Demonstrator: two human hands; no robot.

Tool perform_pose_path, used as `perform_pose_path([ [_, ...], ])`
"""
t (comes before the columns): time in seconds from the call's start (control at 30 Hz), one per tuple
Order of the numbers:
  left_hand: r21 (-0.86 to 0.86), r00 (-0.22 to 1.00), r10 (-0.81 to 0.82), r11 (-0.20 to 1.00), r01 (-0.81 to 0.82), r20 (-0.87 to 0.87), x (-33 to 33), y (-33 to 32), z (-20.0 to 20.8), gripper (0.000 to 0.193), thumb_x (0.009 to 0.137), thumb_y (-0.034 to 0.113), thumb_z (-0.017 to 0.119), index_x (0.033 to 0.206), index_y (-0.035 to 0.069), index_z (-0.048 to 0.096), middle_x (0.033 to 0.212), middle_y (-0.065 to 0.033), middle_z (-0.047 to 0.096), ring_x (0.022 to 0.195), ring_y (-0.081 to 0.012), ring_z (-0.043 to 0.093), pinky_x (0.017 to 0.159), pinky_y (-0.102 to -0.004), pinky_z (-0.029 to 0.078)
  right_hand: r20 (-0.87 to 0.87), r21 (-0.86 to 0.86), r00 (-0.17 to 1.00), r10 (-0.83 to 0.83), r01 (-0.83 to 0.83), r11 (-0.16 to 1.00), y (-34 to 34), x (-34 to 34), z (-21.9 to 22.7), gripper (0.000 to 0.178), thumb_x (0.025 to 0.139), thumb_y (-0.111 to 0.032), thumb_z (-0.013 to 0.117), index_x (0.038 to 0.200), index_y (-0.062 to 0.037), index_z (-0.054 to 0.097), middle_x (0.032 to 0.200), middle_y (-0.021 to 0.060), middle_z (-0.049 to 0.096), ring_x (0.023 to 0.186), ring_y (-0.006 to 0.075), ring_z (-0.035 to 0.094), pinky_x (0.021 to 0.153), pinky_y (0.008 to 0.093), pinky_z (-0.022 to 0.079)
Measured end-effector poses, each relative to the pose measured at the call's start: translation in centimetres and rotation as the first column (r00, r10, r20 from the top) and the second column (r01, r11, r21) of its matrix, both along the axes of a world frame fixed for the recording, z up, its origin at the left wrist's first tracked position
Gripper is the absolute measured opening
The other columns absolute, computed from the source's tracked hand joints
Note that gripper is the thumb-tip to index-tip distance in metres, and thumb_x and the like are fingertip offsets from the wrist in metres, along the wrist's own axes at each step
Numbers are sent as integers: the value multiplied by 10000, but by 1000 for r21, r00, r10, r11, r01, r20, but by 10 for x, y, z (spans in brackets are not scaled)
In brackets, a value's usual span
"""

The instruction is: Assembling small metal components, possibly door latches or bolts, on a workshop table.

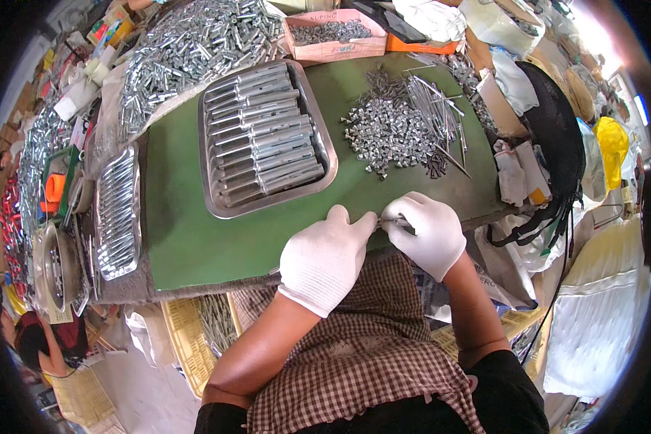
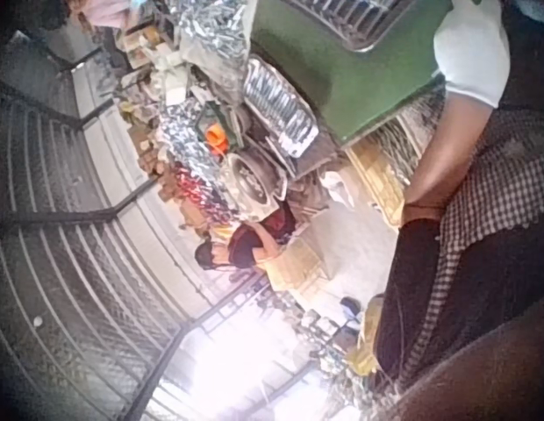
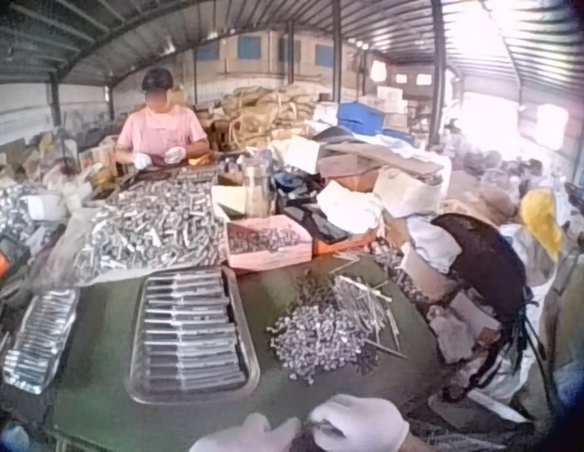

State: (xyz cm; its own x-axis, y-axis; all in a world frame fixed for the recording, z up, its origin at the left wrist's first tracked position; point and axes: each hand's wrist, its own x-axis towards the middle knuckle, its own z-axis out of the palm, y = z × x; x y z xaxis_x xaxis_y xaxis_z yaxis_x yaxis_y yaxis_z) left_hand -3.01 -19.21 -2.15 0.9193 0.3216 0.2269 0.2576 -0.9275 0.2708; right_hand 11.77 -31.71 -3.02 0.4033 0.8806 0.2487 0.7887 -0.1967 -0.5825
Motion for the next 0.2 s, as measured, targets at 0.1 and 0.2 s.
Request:
perform_pose_path([
  [0.1,11,1000,-7,1000,7,-15,0,-1,0,223,858,204,641,1077,198,678,757,-68,527,530,-250,578,474,-369,470,-18,-31,1000,2,-3,1000,-1,-1,-1,114,768,-105,671,863,-114,608,803,92,618,730,329,625,626,425,496],
  [0.2,52,999,-32,998,34,-33,-2,0,-2,333,852,224,656,1185,212,663,821,-65,548,568,-237,595,487,-356,475,-19,-99,999,-38,36,994,0,-5,-1,115,767,-111,671,855,-107,598,803,93,613,732,330,623,633,429,494],
])
